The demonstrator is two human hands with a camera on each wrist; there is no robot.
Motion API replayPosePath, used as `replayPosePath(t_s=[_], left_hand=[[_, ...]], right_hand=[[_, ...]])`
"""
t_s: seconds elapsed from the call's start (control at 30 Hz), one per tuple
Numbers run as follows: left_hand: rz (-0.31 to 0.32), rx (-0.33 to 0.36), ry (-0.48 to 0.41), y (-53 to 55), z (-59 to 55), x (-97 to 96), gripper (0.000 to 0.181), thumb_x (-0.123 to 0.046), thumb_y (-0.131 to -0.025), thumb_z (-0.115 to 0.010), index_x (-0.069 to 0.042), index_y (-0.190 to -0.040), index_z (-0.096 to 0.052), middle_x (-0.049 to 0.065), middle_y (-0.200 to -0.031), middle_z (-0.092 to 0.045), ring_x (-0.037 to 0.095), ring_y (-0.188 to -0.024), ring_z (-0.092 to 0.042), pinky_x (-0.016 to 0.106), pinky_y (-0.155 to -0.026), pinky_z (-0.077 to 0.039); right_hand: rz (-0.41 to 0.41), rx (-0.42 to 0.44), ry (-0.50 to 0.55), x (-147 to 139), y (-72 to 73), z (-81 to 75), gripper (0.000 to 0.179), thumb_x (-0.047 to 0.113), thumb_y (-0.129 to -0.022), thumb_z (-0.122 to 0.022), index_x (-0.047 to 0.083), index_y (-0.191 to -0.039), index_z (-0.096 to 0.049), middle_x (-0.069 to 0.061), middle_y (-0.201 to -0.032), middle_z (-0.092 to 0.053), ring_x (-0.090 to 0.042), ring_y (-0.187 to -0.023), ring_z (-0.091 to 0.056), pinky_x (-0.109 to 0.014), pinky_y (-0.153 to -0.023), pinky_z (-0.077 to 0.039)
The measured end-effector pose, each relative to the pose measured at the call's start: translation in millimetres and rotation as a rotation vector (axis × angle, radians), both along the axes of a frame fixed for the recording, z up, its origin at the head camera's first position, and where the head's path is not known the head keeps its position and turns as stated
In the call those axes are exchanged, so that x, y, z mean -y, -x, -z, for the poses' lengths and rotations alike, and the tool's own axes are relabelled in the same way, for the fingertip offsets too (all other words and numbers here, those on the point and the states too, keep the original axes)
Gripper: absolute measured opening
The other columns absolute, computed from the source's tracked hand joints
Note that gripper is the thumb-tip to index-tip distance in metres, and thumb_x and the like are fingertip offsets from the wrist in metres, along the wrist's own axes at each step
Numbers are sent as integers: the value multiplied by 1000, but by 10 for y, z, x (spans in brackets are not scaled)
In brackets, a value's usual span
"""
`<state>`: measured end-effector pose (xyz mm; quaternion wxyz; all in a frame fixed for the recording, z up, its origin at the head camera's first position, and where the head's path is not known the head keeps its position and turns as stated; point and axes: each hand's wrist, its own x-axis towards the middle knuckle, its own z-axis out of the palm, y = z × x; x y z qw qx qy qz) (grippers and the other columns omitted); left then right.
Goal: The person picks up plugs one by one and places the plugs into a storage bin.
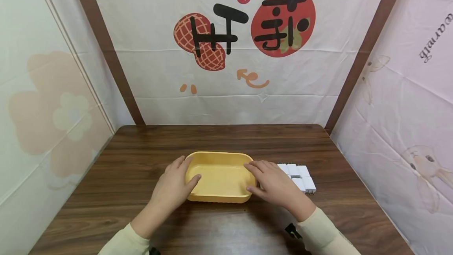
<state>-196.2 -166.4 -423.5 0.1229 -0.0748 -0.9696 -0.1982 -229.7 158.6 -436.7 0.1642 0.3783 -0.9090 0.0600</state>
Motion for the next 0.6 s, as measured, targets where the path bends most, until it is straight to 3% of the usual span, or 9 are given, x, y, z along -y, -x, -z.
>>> replayPosePath(t_s=[0.3,0.6], left_hand=[[-54,99,-108,15,78,148,75,-41,-100,-65,7,-151,-40,34,-151,-41,53,-137,-43,66,-105,-43],[-107,190,-172,34,169,243,79,-48,-101,-60,12,-149,-38,37,-145,-45,51,-130,-51,64,-102,-47]], right_hand=[[44,-16,37,-61,24,56,64,42,-90,-78,7,-141,-58,-9,-132,-64,-29,-124,-59,-47,-108,-46],[104,19,80,-118,47,119,50,31,-92,-77,5,-133,-64,-10,-128,-65,-31,-120,-61,-50,-104,-48]])
